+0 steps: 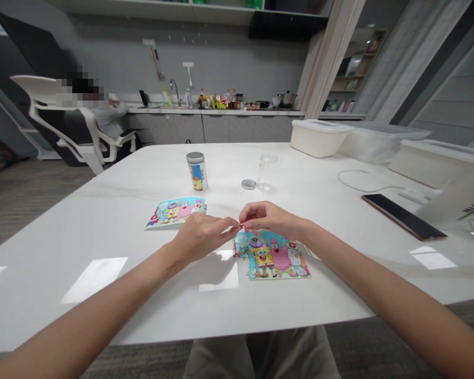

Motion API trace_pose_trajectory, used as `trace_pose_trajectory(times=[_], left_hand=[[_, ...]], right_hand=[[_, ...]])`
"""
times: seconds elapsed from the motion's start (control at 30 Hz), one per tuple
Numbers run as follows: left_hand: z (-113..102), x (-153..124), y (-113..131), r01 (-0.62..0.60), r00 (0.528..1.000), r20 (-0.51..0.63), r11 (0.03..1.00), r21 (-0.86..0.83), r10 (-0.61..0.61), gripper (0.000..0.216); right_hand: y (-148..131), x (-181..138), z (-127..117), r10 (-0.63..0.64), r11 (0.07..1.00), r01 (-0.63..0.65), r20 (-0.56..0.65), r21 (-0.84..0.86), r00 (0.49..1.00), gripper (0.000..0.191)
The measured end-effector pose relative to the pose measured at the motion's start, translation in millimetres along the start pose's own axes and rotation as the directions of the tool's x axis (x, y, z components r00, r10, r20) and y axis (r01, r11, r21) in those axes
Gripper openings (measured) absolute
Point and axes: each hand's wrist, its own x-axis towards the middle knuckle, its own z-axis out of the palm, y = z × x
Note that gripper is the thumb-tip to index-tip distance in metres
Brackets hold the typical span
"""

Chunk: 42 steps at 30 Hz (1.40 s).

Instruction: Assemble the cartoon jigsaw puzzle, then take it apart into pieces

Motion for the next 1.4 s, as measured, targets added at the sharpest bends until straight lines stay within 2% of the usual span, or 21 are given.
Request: trace_pose_trajectory(times=[0.13, 0.23, 0.3, 0.37, 0.5, 0.57, 0.7, 0.83, 1.03, 1.13, 1.2, 1.3, 1.4], left_hand=[[4, -4, -1, -0.011, 0.998, 0.07, 0.999, 0.052, 0.008, 0.029], [2, -2, 2, 0.027, 0.972, 0.226, 0.99, 0.138, -0.058, 0.024], [-2, 2, 2, 0.09, 0.914, 0.371, 0.974, 0.208, -0.164, 0.026], [-8, 6, -1, 0.136, 0.829, 0.497, 0.955, 0.264, -0.255, 0.042], [-18, 10, -19, 0.126, 0.698, 0.613, 0.905, 0.406, -0.371, 0.032], [-20, 8, -28, 0.1, 0.647, 0.666, 0.907, 0.41, -0.372, 0.03], [-20, 5, -33, 0.047, 0.596, 0.756, 0.952, 0.302, -0.269, 0.028], [-18, 4, -29, 0.038, 0.581, 0.786, 0.972, 0.233, -0.211, 0.029], [-18, 5, -26, 0.002, 0.589, 0.785, 0.972, 0.237, -0.192, 0.028], [-19, 6, -27, 0.012, 0.585, 0.786, 0.971, 0.238, -0.2, 0.029], [-20, 6, -27, 0.021, 0.571, 0.796, 0.972, 0.232, -0.202, 0.028], [-23, 4, -29, 0.033, 0.55, 0.816, 0.981, 0.192, -0.178, 0.029], [-27, 4, -29, 0.088, 0.567, 0.814, 0.992, 0.088, -0.122, 0.026]], right_hand=[[2, 0, -1, -0.006, 0.999, 0.005, -0.015, -0.049, 1.0, 0.016], [5, 3, -3, -0.028, 0.998, 0.025, -0.047, -0.051, 0.998, 0.016], [7, 5, -5, -0.035, 0.998, 0.03, -0.104, -0.051, 0.994, 0.015], [9, 8, -9, -0.023, 0.998, 0.011, -0.181, -0.069, 0.983, 0.015], [10, 10, -20, 0.016, 0.987, -0.066, -0.326, -0.144, 0.945, 0.016], [10, 10, -25, 0.029, 0.973, -0.11, -0.369, -0.201, 0.929, 0.014], [13, 10, -31, -0.05, 0.894, -0.119, -0.36, -0.433, 0.932, 0.011], [14, 10, -31, -0.138, 0.775, -0.074, -0.283, -0.627, 0.949, 0.016], [12, 7, -38, -0.205, 0.692, -0.09, -0.315, -0.716, 0.927, 0.022], [11, 4, -43, -0.289, 0.571, -0.076, -0.286, -0.818, 0.914, 0.022], [11, 2, -44, -0.287, 0.504, -0.098, -0.273, -0.858, 0.918, 0.019], [11, -1, -43, -0.229, 0.463, -0.137, -0.267, -0.876, 0.936, 0.014], [11, -1, -40, -0.188, 0.428, -0.135, -0.234, -0.894, 0.954, 0.015]])
